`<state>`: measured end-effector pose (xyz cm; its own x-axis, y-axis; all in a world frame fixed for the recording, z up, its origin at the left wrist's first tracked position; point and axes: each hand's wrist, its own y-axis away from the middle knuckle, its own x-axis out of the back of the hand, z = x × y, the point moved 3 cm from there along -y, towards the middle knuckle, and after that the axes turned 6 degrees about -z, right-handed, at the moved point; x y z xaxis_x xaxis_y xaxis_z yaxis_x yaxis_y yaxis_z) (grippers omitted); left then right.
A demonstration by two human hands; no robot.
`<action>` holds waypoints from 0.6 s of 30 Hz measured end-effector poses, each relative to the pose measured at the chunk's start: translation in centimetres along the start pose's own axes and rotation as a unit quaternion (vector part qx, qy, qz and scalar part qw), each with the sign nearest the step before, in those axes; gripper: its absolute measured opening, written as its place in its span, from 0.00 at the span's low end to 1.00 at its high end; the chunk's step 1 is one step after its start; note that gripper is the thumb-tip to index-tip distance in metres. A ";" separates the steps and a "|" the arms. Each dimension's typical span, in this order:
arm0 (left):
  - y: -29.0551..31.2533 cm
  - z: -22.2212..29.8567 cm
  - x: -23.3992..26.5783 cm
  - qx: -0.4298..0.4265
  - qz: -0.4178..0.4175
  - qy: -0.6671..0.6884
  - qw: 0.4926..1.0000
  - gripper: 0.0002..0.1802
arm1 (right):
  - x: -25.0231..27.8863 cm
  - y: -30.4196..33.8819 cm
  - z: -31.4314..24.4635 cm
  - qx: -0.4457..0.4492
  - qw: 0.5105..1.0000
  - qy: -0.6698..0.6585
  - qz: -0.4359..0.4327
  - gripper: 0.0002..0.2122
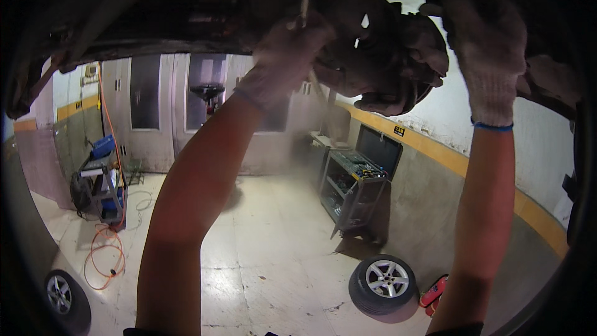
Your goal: The person uses a wrench to loosen and remove bolts from the underside of a car's suspension system. After removing the bolts, the person walks to a tool cart and places the wrench back in the toolbox.
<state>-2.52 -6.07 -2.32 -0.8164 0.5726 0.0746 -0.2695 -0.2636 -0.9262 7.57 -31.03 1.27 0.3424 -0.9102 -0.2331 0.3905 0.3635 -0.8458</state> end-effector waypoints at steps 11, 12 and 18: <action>0.0 -0.3 1.4 0.076 0.101 -0.018 0.992 0.16 | 0.5 -1.9 0.8 0.087 0.961 0.252 -0.074 0.21; -0.1 -0.5 1.3 0.058 0.089 0.049 0.993 0.11 | 0.3 -1.9 0.7 0.055 0.969 0.234 -0.052 0.21; -0.2 -0.5 1.5 0.025 0.078 0.092 0.992 0.08 | 1.5 -0.5 -0.1 -0.107 0.961 0.151 -0.204 0.19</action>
<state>-3.43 -4.82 -2.17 -0.7440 0.6529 -0.1423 -0.1750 -0.3959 -0.9015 7.84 -32.62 1.28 -0.0781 -0.9962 0.0386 0.2436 -0.0566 -0.9682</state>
